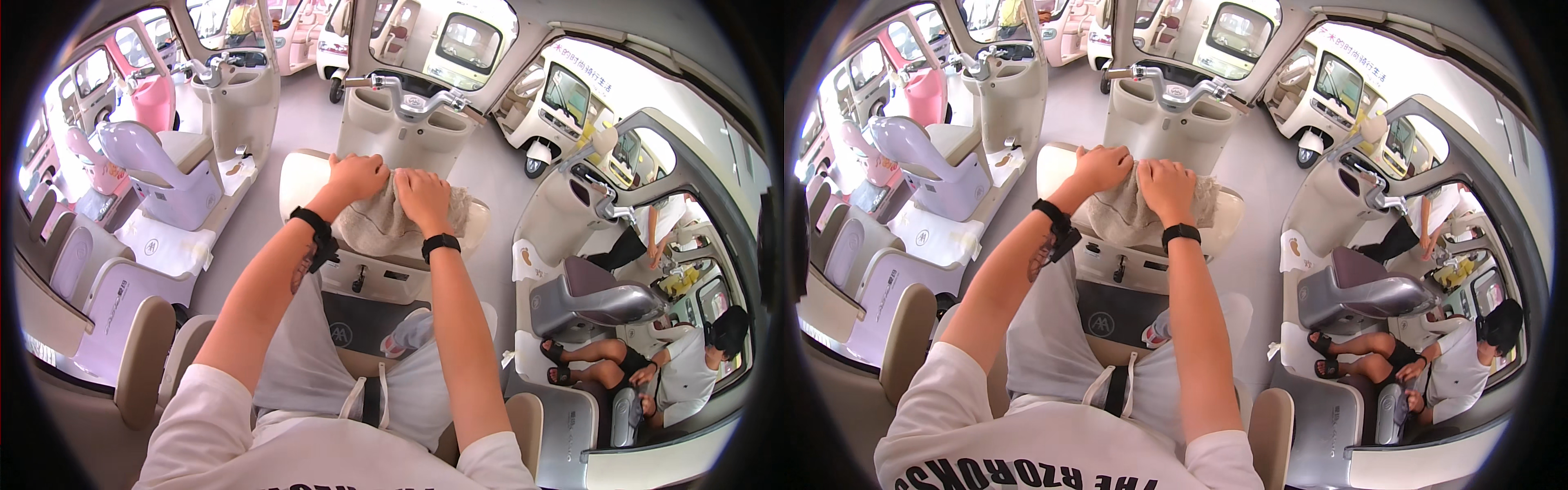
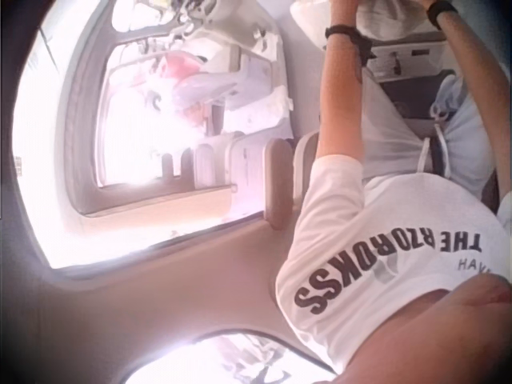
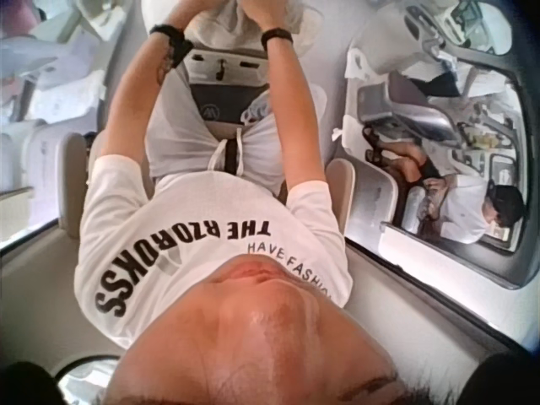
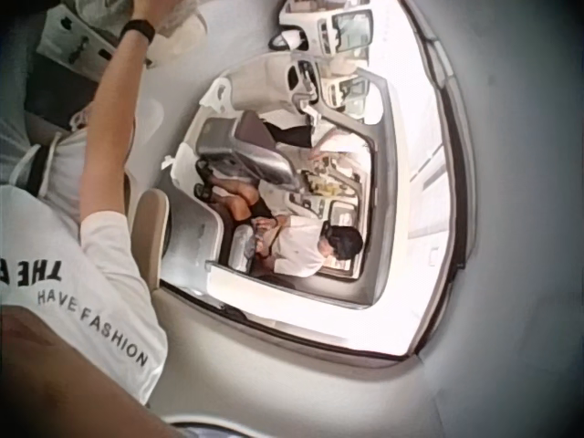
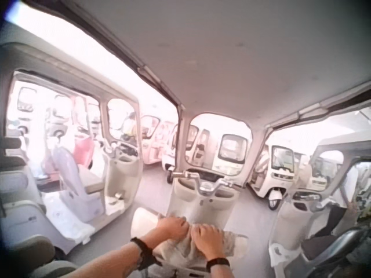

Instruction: Cleaning the seat and interior panel of a small electric mobility vehicle using a cloth.

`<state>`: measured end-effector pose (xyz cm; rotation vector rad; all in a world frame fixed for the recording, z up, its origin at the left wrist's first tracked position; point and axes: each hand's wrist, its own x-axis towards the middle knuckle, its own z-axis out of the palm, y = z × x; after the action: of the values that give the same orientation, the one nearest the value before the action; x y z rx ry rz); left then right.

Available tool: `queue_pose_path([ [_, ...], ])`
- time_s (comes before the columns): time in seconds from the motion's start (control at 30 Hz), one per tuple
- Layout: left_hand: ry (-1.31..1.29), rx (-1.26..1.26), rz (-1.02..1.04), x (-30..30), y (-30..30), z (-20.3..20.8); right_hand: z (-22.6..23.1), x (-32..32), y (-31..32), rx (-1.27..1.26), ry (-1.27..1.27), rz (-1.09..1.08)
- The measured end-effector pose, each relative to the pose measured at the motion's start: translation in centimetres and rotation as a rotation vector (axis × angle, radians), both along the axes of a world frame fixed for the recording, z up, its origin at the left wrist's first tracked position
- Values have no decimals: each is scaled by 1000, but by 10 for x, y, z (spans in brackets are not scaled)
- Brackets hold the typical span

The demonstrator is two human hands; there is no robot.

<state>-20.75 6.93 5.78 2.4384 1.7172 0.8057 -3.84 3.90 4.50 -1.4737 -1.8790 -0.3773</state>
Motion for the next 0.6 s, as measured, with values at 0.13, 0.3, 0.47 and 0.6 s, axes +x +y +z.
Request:
queue_pose_path([
  [0.13,-10,-62,-31,-39,23,-9,-6,43,8,74,-12,47],
  [0.3,-68,-16,57,-40,21,-7,-19,107,10,-24,24,-188],
  [0.47,-37,-53,91,-41,26,-6,-5,46,9,-85,-94,-363],
  [0.6,-79,-24,97,-38,25,-9,6,-11,2,-67,-131,-188],
])
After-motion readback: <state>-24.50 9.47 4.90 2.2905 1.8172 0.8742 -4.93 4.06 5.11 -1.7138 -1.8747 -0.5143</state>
